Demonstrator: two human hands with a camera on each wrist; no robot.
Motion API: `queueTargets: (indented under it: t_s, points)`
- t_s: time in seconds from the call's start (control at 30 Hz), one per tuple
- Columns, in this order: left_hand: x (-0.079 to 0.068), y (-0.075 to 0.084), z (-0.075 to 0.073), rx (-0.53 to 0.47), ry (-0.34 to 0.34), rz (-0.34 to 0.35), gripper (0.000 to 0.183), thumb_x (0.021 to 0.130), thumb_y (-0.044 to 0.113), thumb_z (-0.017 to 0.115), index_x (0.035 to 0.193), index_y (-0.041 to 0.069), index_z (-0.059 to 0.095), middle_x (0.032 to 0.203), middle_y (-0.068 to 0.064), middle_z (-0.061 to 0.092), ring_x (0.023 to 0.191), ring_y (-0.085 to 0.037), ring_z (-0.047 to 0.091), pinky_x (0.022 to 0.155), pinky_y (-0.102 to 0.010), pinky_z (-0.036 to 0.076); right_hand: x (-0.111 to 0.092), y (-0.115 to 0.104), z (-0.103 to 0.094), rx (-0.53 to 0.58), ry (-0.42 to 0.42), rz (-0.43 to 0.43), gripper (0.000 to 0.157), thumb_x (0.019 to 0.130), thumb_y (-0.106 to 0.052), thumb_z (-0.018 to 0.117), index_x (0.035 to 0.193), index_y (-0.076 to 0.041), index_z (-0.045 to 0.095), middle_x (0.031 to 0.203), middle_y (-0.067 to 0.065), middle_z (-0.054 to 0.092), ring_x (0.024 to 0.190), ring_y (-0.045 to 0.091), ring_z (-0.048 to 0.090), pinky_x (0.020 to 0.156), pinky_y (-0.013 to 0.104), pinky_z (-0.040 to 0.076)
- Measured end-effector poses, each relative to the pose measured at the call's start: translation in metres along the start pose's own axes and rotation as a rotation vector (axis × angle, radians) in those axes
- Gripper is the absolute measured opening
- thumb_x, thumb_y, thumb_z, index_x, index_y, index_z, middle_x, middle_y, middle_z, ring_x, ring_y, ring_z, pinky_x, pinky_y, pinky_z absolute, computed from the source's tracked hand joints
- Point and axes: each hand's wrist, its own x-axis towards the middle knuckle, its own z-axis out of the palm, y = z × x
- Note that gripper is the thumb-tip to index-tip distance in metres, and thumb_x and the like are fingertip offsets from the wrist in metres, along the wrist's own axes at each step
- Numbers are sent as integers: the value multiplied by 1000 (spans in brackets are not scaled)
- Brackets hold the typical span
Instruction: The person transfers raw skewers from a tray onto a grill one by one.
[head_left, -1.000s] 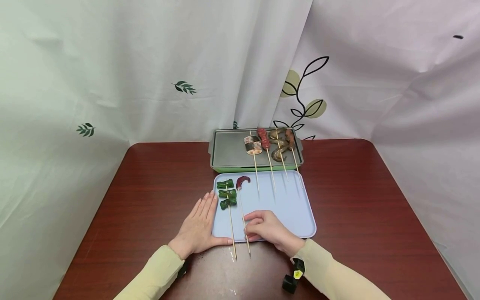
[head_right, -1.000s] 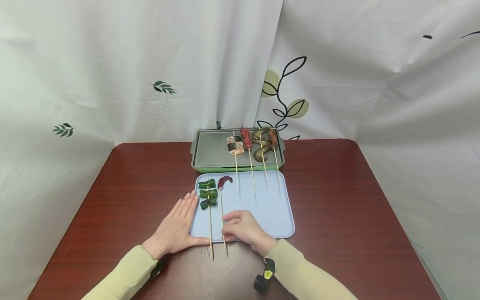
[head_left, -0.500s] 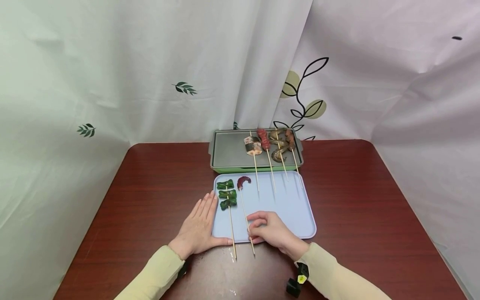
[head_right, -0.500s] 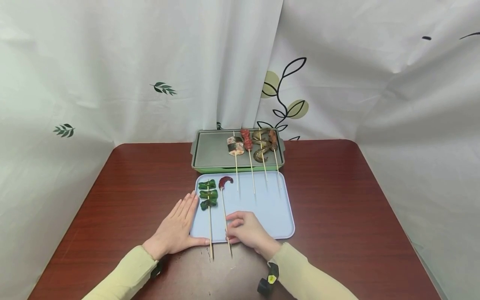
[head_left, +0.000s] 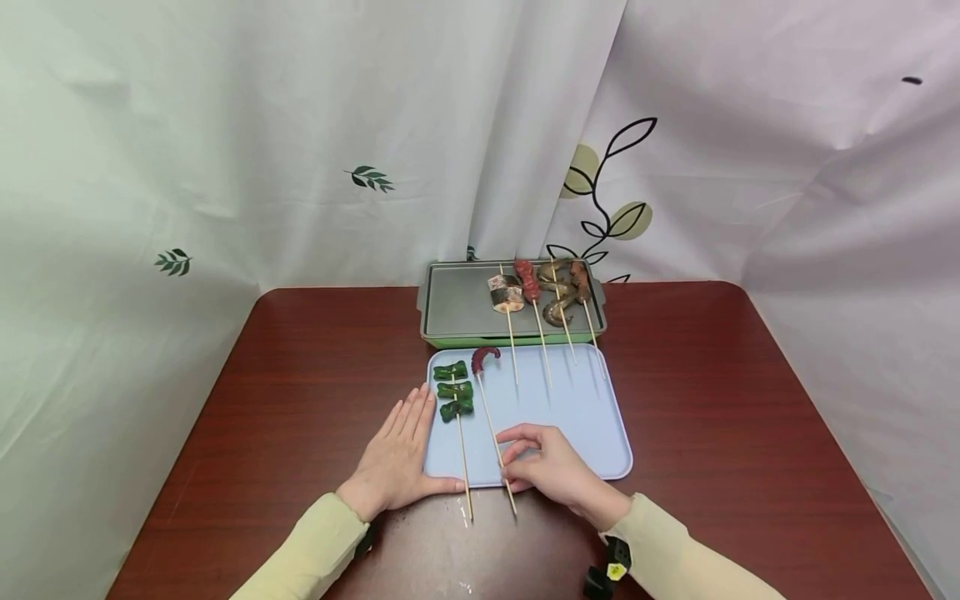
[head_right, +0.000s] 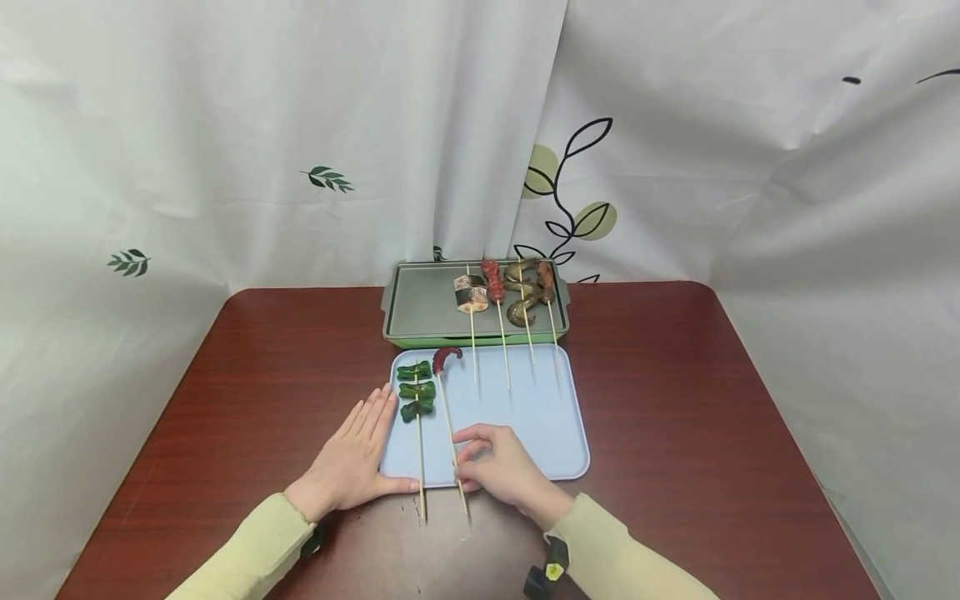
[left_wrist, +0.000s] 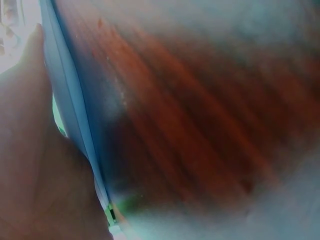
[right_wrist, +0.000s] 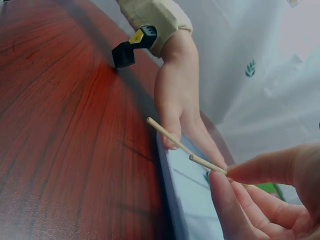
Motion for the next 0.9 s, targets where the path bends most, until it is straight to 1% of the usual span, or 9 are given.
queueTargets:
  t_s: [0.17, 0.23, 0.27, 0.37, 0.5, 0.6, 0.73, 0.9]
  points:
    - [-1, -3, 9, 10, 36, 10, 135, 75, 97, 39, 158, -8, 19, 166, -24, 15, 152, -35, 15, 122, -44, 15, -3, -5, 0, -20, -30, -15, 48, 78, 10, 69, 125, 13, 61, 88, 13, 65, 71, 18, 69, 63, 32, 61]
    - [-1, -4, 9, 17, 33, 9, 136, 75, 97, 37, 158, -8, 19, 166, -24, 15, 153, -34, 15, 122, -44, 15, -4, -8, 1, -34, -44, -21, 48, 78, 9, 69, 125, 13, 61, 88, 12, 66, 70, 17, 68, 62, 30, 60]
    - [-1, -3, 8, 9, 32, 7, 136, 75, 97, 39, 158, -8, 20, 166, -24, 15, 152, -35, 15, 122, -44, 15, -5, -10, 1, -39, -52, -25, 48, 78, 9, 68, 126, 13, 61, 88, 12, 66, 70, 16, 68, 62, 29, 60]
    - [0, -1, 3, -7, 10, -1, 135, 75, 95, 43, 158, -8, 20, 165, -25, 15, 152, -35, 16, 122, -45, 15, -6, -18, 0, -41, -70, -42, 48, 80, 9, 67, 127, 13, 60, 89, 12, 65, 69, 14, 67, 62, 28, 59]
    - [0, 1, -3, 6, -35, -14, 135, 75, 95, 43, 159, -8, 18, 166, -24, 13, 153, -35, 14, 123, -44, 14, -4, -30, -3, -63, -70, -74, 47, 82, 8, 68, 129, 13, 60, 90, 11, 66, 70, 14, 68, 65, 30, 60]
    - [0, 2, -4, 5, -42, -15, 135, 75, 95, 43, 159, -8, 18, 166, -24, 13, 153, -35, 14, 123, -44, 14, 1, -39, -5, -86, -61, -89, 46, 84, 7, 69, 130, 11, 60, 92, 12, 66, 73, 17, 70, 68, 35, 61]
    - [-1, 2, -3, -7, -29, -12, 134, 76, 95, 44, 158, -8, 18, 166, -24, 14, 153, -35, 14, 123, -45, 14, 11, -50, -8, -94, -49, -99, 45, 86, 5, 69, 130, 8, 62, 94, 13, 67, 77, 23, 72, 71, 40, 62]
    - [-1, 1, -4, 9, -45, -12, 134, 76, 94, 43, 158, -8, 18, 166, -24, 13, 153, -35, 14, 123, -45, 14, 30, -63, -10, -86, -17, -102, 44, 87, 6, 70, 130, 5, 64, 96, 15, 67, 79, 25, 72, 73, 41, 62]
